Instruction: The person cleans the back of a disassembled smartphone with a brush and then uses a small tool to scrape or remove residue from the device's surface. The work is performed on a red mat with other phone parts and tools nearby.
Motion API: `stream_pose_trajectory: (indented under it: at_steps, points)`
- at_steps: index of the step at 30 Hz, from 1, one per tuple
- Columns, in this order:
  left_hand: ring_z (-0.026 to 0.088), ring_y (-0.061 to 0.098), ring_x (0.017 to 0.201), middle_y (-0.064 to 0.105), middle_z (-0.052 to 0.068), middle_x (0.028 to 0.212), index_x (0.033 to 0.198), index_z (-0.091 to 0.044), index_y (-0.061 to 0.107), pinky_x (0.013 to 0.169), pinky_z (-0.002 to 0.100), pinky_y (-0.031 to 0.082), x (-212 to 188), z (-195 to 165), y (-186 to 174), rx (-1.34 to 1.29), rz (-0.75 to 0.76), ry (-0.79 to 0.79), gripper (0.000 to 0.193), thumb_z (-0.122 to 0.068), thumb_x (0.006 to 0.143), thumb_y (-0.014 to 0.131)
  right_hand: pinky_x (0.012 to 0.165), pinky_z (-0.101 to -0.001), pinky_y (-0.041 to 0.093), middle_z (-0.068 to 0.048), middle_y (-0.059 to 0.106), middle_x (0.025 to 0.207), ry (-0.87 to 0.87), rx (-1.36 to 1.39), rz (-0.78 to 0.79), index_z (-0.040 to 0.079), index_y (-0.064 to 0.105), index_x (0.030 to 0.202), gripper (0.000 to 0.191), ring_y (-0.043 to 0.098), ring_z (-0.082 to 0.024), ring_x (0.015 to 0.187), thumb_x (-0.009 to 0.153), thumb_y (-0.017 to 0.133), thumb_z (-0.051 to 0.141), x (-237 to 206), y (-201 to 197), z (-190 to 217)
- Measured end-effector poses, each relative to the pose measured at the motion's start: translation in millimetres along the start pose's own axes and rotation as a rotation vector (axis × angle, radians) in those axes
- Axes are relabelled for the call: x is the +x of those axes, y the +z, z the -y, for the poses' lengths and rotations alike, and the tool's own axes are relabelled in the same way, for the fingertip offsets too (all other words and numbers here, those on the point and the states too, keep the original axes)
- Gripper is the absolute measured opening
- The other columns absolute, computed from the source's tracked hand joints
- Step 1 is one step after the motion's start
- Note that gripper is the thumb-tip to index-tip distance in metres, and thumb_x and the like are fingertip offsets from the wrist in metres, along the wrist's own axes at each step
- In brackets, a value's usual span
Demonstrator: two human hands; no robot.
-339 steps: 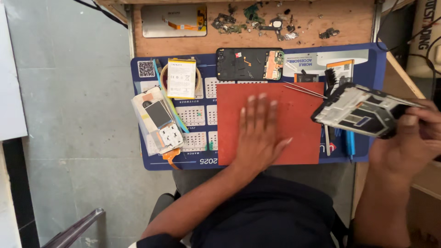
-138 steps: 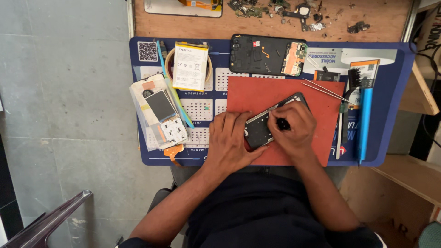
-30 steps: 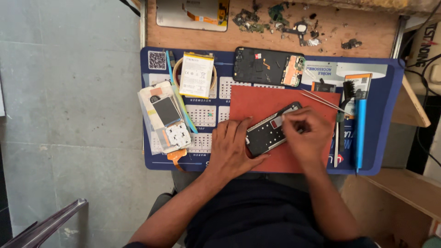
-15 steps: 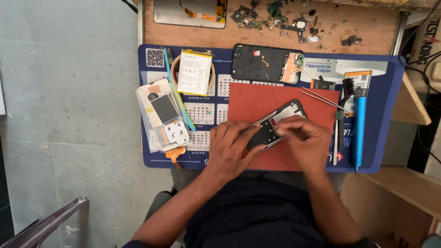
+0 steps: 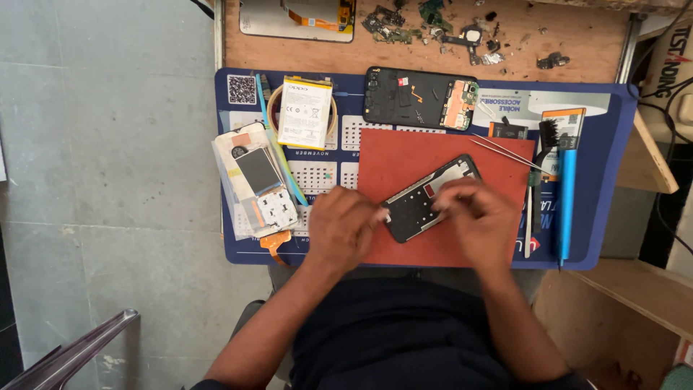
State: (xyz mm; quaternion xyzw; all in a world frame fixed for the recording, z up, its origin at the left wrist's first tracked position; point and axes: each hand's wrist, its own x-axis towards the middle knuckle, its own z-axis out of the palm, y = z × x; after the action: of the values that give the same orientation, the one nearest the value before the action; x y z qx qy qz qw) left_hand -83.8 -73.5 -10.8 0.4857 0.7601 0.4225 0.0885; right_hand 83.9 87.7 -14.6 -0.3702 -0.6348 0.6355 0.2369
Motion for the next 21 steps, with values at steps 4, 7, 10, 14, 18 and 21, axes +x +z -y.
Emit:
stream_pose_trajectory:
  at_steps: [4, 7, 10, 14, 18, 21]
  points:
    - [0.037, 0.058, 0.11, 0.06, 0.021, 0.124, 0.131, 0.001, 0.06, 0.096, 0.044, 0.047, 3, 0, 1, 0.159, -0.138, -0.083, 0.046, -0.015, 0.091, 0.078, 0.076, -0.0241, 0.061, -0.011, 0.072, 0.105, -0.085, -0.125, -0.068, -0.007, 0.072, 0.113, 0.02, 0.072, -0.013, 0.088, 0.094, 0.068, -0.013, 20, -15, -1]
    - [0.039, 0.054, 0.12, 0.052, 0.025, 0.139, 0.147, 0.0, 0.047, 0.101, 0.046, 0.045, 2, -9, 5, 0.266, -0.068, -0.063, 0.073, -0.029, 0.088, 0.078, 0.076, -0.0212, 0.059, -0.01, 0.072, 0.108, -0.121, -0.195, -0.055, -0.003, 0.074, 0.114, 0.021, 0.072, -0.011, 0.09, 0.094, 0.07, -0.011, 23, -16, 0]
    - [0.036, 0.051, 0.117, 0.05, 0.022, 0.14, 0.149, 0.001, 0.045, 0.095, 0.048, 0.042, 1, -19, 15, 0.196, 0.052, -0.017, 0.087, -0.05, 0.086, 0.079, 0.067, -0.019, 0.053, -0.009, 0.075, 0.104, -0.156, -0.394, -0.058, -0.001, 0.077, 0.105, 0.016, 0.069, -0.008, 0.083, 0.091, 0.076, -0.008, 22, -12, 0]
    - [0.033, 0.051, 0.113, 0.052, 0.013, 0.13, 0.143, -0.002, 0.053, 0.089, 0.045, 0.041, -5, -29, 28, 0.187, 0.15, -0.036, 0.095, -0.062, 0.073, 0.078, 0.057, -0.0183, 0.047, -0.008, 0.076, 0.1, -0.215, -0.477, -0.056, 0.001, 0.077, 0.097, 0.012, 0.063, -0.005, 0.066, 0.087, 0.079, -0.005, 24, -6, 1]
    - [0.028, 0.051, 0.11, 0.053, 0.009, 0.127, 0.142, -0.004, 0.057, 0.086, 0.042, 0.041, -9, -26, 32, 0.196, 0.179, -0.032, 0.088, -0.058, 0.076, 0.08, 0.06, -0.0214, 0.05, -0.01, 0.075, 0.1, -0.375, -0.519, -0.014, 0.0, 0.075, 0.093, 0.013, 0.067, -0.01, 0.071, 0.083, 0.08, -0.005, 27, -2, -2]
    - [0.028, 0.05, 0.109, 0.052, 0.009, 0.125, 0.142, -0.004, 0.057, 0.086, 0.042, 0.041, -10, -25, 33, 0.194, 0.178, -0.027, 0.086, -0.056, 0.078, 0.08, 0.074, -0.0271, 0.057, -0.01, 0.073, 0.101, -0.515, -0.531, 0.029, 0.0, 0.072, 0.093, 0.014, 0.071, -0.019, 0.086, 0.083, 0.081, -0.005, 29, 0, -5]
